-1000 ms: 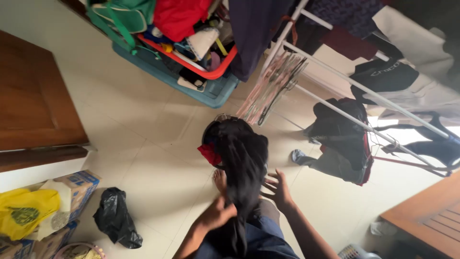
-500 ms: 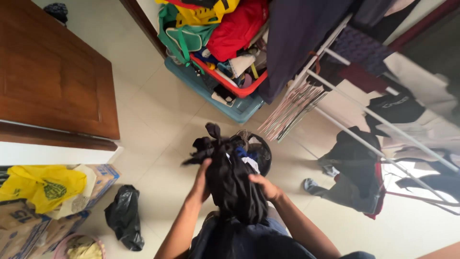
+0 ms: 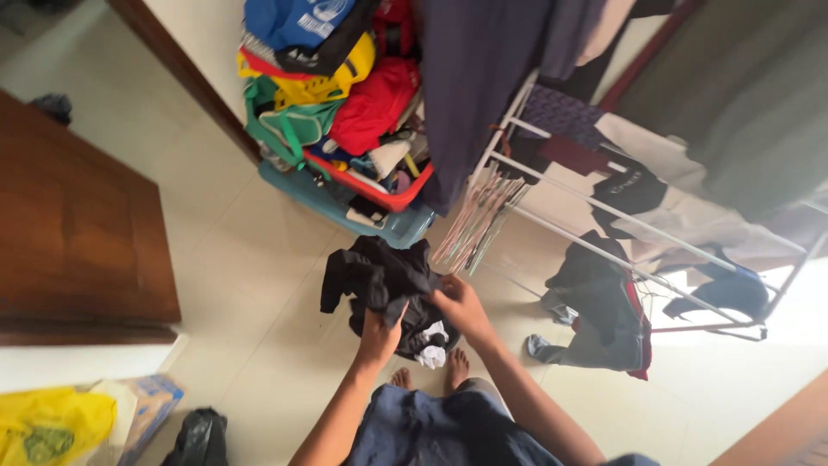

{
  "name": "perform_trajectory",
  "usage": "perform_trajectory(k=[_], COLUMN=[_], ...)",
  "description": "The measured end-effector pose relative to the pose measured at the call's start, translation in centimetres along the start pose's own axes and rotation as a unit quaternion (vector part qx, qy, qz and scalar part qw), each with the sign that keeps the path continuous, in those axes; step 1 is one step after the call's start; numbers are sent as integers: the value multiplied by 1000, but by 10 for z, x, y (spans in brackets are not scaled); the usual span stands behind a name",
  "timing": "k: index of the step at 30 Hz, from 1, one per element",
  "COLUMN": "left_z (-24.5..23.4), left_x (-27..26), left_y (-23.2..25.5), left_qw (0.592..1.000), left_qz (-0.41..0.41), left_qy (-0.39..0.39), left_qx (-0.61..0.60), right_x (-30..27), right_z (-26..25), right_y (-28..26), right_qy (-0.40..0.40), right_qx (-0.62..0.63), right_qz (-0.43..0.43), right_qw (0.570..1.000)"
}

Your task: Hanging washed items of clothing from a laundry basket onto hangers on a drying rack.

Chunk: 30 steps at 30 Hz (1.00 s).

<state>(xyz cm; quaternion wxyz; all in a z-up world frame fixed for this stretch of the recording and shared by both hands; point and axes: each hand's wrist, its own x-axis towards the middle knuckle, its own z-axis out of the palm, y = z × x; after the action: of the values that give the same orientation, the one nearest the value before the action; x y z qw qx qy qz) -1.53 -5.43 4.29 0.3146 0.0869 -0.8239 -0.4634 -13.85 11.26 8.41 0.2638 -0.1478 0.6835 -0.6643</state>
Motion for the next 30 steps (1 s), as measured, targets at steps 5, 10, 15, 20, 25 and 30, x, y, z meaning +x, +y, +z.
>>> perform_trajectory(k=[5, 10, 15, 20, 25, 30], left_z=[-45, -78, -75, -48, -50, -78], left_x=[41, 45, 108, 162, 187, 202], left_y=[65, 34, 121, 118, 139, 205], left_qw=[984, 851, 988, 931, 909, 956], left_qz=[-168, -478, 30, 181, 130, 221], left_qy=[25, -116, -152, -314, -391, -185], left_qx=[-49, 184, -24, 46, -62, 51], right_x=[12, 2, 19, -22, -44, -57], right_z=[-27, -38, -35, -25, -54, -61], right_y=[-7, 5, 28, -154, -190, -177], right_qy=[58, 38, 1, -157, -82, 82], right_qx=[84, 92, -18, -269, -396, -430], right_qz=[8, -97, 19, -82, -218, -227], right_qw=[995, 990, 1000, 947, 888, 870])
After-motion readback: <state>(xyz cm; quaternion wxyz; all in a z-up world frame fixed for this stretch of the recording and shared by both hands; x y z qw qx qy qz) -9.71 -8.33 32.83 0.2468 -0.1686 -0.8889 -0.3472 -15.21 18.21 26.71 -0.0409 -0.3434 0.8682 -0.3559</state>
